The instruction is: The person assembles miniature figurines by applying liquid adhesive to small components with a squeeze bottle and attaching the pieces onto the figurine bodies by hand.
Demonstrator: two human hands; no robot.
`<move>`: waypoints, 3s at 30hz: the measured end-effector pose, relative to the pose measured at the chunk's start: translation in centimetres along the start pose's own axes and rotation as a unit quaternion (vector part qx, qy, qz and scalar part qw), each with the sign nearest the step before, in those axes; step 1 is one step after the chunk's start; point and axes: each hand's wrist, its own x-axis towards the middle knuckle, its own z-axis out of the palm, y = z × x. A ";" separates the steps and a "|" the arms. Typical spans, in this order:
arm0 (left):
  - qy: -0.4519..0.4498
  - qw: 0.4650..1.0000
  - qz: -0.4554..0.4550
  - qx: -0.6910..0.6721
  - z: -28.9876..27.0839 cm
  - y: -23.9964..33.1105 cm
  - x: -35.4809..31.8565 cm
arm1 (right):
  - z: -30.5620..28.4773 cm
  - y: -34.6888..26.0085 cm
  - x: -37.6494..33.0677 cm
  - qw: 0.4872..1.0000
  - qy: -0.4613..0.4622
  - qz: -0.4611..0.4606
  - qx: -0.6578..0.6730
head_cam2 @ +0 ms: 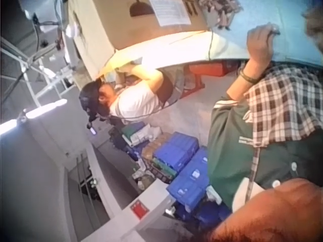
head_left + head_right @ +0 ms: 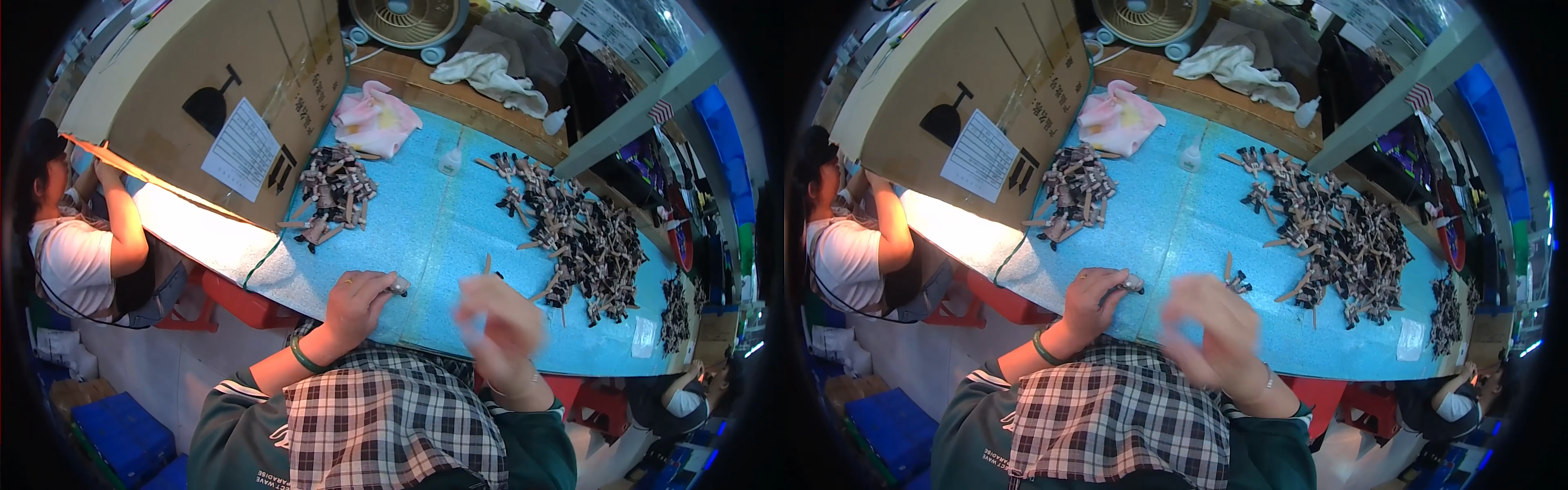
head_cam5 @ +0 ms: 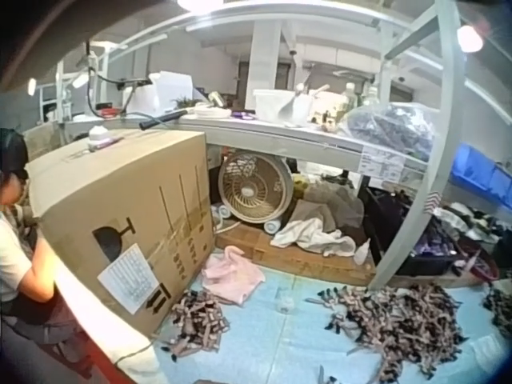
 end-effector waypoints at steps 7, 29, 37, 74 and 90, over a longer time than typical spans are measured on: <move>-0.026 0.999 -0.032 -0.008 -0.2 0.8 0.4 | 5.8 5.6 -3.6 0.927 -0.161 0.004 -0.338; -0.051 0.958 -0.169 -0.228 -0.5 0.4 1.1 | 8.1 6.9 -5.6 0.875 -0.147 0.004 -0.461; -0.072 0.942 -0.202 -0.259 -0.4 0.2 1.2 | 8.0 7.1 -5.8 0.876 -0.146 -0.001 -0.460; -0.015 0.994 -0.068 -0.088 -0.1 0.2 0.1 | 5.6 7.2 -5.1 0.933 -0.146 0.079 -0.318; -0.318 0.676 -0.174 -0.641 -1.4 0.3 1.7 | 0.9 9.0 1.1 0.885 -0.281 0.189 0.319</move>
